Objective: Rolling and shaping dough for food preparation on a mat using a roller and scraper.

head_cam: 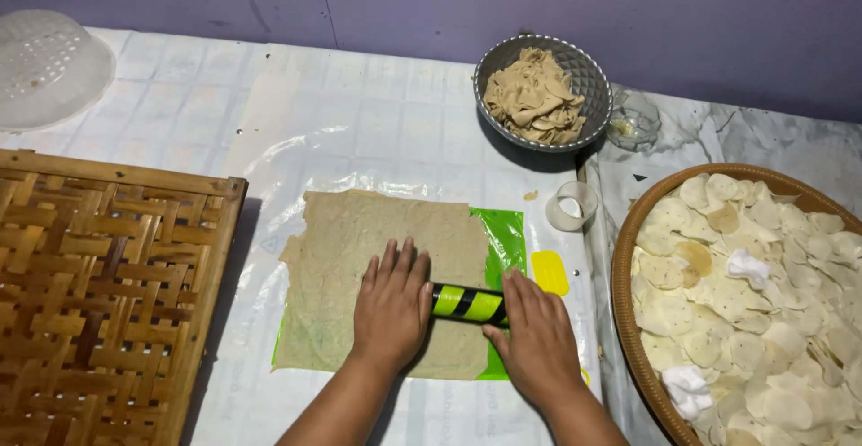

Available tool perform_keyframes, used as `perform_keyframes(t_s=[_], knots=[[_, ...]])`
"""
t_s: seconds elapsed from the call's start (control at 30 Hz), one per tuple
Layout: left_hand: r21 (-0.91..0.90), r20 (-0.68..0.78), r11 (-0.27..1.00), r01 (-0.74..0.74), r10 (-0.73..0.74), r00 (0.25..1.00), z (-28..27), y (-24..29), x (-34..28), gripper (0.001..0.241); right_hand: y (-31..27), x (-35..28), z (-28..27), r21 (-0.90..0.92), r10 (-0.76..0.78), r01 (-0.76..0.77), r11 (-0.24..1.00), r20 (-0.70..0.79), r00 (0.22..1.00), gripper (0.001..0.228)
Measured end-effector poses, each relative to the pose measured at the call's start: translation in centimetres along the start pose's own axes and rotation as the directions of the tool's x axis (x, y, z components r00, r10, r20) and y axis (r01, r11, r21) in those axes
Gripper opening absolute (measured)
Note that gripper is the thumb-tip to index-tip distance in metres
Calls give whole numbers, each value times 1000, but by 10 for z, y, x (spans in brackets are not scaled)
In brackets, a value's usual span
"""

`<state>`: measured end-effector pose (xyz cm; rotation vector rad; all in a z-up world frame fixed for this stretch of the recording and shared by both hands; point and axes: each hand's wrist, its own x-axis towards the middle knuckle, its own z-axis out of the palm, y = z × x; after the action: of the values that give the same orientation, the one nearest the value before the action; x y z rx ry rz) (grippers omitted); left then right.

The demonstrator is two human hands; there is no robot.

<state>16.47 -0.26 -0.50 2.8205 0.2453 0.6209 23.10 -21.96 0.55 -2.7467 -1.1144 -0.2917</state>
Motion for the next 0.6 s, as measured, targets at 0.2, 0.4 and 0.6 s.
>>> perform_keyframes(t_s=[0.2, 0.4, 0.6], knots=[[19, -19, 999, 37, -37, 999, 18, -5, 26, 46, 11, 17, 31, -7, 91, -91, 996, 4, 996, 69], [117, 606, 972, 202, -231, 761, 28, -25, 115, 66, 29, 105, 5, -3, 243, -278, 961, 493, 836, 67], [59, 384, 989, 137, -149, 911, 3, -9, 75, 59, 21, 60, 23, -65, 162, -154, 986, 142, 977, 73]])
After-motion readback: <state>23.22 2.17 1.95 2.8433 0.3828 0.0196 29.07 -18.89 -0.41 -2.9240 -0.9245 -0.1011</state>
